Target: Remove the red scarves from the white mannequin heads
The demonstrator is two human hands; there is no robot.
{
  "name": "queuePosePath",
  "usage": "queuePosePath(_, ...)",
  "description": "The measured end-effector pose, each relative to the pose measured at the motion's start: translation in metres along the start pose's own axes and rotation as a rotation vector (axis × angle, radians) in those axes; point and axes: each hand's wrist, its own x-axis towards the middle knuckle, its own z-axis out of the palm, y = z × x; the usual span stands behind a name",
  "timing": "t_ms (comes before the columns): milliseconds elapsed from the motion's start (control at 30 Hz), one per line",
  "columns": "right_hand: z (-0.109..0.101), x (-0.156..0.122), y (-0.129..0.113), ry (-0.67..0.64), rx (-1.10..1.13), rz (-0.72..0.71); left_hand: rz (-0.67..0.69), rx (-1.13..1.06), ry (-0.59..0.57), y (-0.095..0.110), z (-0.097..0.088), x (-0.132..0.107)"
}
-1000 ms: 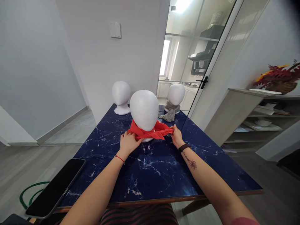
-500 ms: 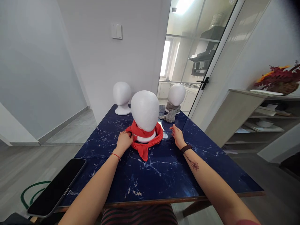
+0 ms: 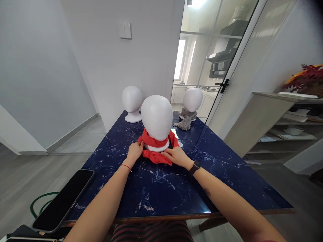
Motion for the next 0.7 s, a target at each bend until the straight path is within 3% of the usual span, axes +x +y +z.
queuePosePath(133, -0.006, 0.001, 0.033, 0.217, 0.176, 0.201, 0.017, 0.030, 0.015, -0.003, 0.001, -0.002)
queuePosePath(300, -0.014, -0.001, 0.071, 0.746, 0.411, 0.629, -0.075, 0.112, 0.246, -0.005, 0.006, -0.006)
queuePosePath(400, -0.014, -0.005, 0.093, 0.941, 0.420, 0.769, -0.125, 0.048, 0.332, -0.007, 0.007, -0.005)
queuePosePath(533, -0.007, -0.004, 0.095, 0.946, 0.172, 0.674, -0.151, -0.100, 0.381, -0.007, 0.007, -0.002)
queuePosePath(600, -0.001, 0.000, 0.081, 0.836, 0.124, 0.504, -0.115, -0.164, 0.408, -0.005, 0.007, -0.001)
queuePosePath(700, 0.010, 0.006, 0.049, 0.567, 0.162, 0.193, 0.023, -0.221, 0.440, 0.001, 0.007, -0.003)
